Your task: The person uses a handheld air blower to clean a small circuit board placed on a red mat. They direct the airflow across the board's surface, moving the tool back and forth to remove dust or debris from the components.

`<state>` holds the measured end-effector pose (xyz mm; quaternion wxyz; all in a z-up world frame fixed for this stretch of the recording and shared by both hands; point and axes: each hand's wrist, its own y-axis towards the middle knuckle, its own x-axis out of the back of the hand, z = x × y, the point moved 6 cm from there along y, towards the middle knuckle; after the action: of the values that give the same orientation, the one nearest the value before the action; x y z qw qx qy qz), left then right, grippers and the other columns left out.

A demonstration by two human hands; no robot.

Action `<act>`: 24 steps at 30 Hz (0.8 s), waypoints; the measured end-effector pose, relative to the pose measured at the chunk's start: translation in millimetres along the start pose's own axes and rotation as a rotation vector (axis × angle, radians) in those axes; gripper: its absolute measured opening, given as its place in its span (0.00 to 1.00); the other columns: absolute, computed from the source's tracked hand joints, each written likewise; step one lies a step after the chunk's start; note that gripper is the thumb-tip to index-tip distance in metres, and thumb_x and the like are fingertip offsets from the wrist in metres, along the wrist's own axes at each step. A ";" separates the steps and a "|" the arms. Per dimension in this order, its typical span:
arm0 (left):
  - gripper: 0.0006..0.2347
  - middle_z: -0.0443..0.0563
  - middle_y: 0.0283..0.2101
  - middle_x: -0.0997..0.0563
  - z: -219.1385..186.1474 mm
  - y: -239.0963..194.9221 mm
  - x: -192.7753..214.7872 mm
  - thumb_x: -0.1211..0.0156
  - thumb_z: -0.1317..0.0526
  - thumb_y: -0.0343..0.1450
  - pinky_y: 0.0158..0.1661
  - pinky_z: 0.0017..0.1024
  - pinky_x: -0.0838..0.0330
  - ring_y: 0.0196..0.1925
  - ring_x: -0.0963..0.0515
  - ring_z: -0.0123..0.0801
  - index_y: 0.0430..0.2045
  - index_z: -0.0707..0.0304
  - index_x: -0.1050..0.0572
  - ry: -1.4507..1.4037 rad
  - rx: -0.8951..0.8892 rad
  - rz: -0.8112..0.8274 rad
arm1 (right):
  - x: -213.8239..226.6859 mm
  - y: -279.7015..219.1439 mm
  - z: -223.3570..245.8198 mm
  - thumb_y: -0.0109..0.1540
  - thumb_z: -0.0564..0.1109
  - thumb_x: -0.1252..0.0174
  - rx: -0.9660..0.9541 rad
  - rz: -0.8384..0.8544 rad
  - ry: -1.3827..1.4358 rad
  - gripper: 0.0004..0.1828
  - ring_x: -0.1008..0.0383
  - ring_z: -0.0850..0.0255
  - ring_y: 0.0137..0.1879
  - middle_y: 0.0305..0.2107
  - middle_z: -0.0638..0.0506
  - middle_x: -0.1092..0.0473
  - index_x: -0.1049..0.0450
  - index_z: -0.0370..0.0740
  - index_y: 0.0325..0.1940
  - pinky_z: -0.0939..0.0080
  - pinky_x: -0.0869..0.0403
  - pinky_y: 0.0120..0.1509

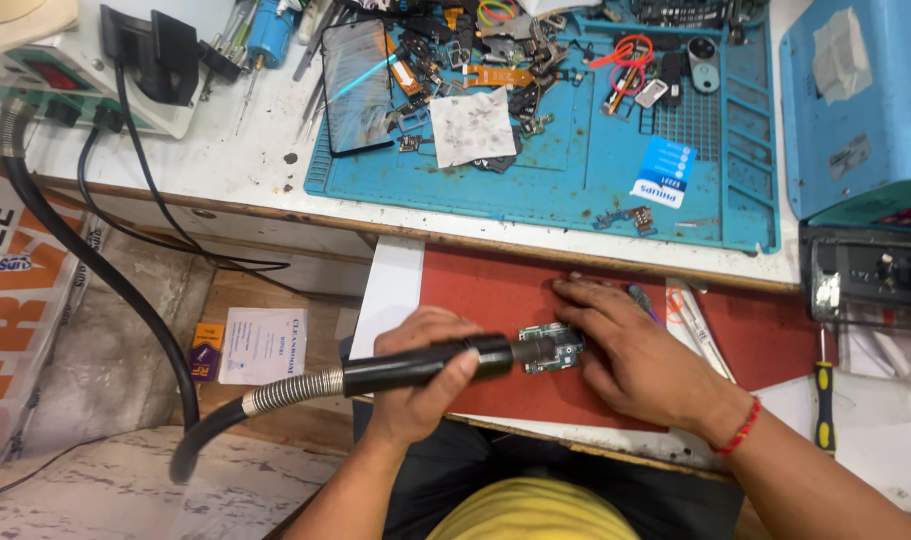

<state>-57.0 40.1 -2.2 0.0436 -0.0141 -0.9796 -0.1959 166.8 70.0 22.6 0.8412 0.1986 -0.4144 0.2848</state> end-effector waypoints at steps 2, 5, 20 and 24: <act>0.13 0.58 0.38 0.15 1.3 -0.9 0.7 0.36 0.56 0.70 0.49 0.35 0.20 0.44 0.16 0.40 0.36 0.70 0.19 -0.017 -0.010 -0.018 | -0.3 4.8 -2.9 0.49 0.34 0.44 0.037 0.033 0.025 0.32 0.38 0.41 0.71 0.65 0.37 0.38 0.30 0.31 0.59 0.47 0.38 0.73; 0.12 0.57 0.36 0.15 6.4 -7.1 3.1 0.36 0.57 0.69 0.46 0.34 0.20 0.42 0.16 0.40 0.34 0.70 0.19 -0.006 0.057 -0.115 | -4.9 11.8 -6.2 0.48 0.34 0.44 0.072 0.081 0.057 0.33 0.38 0.42 0.70 0.65 0.37 0.38 0.30 0.33 0.60 0.48 0.38 0.73; 0.09 0.57 0.36 0.16 -1.8 -9.0 -0.6 0.36 0.62 0.69 0.47 0.32 0.22 0.41 0.17 0.38 0.35 0.72 0.20 0.095 -0.028 -0.126 | 2.2 6.8 -20.5 0.53 0.41 0.36 0.105 0.034 0.080 0.23 0.31 0.47 0.65 0.60 0.42 0.33 0.26 0.34 0.52 0.52 0.31 0.67; 0.09 0.57 0.36 0.17 -4.2 -10.8 0.2 0.36 0.62 0.69 0.46 0.31 0.23 0.40 0.17 0.37 0.35 0.72 0.19 0.105 -0.038 -0.127 | 4.4 7.1 -20.6 0.53 0.42 0.35 0.106 0.018 0.055 0.22 0.30 0.47 0.64 0.60 0.43 0.32 0.25 0.34 0.50 0.53 0.29 0.66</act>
<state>-57.3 28.5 -2.5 0.0822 0.0573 -0.9709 -0.2174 176.4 88.5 15.0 0.8382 0.2312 -0.3771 0.3190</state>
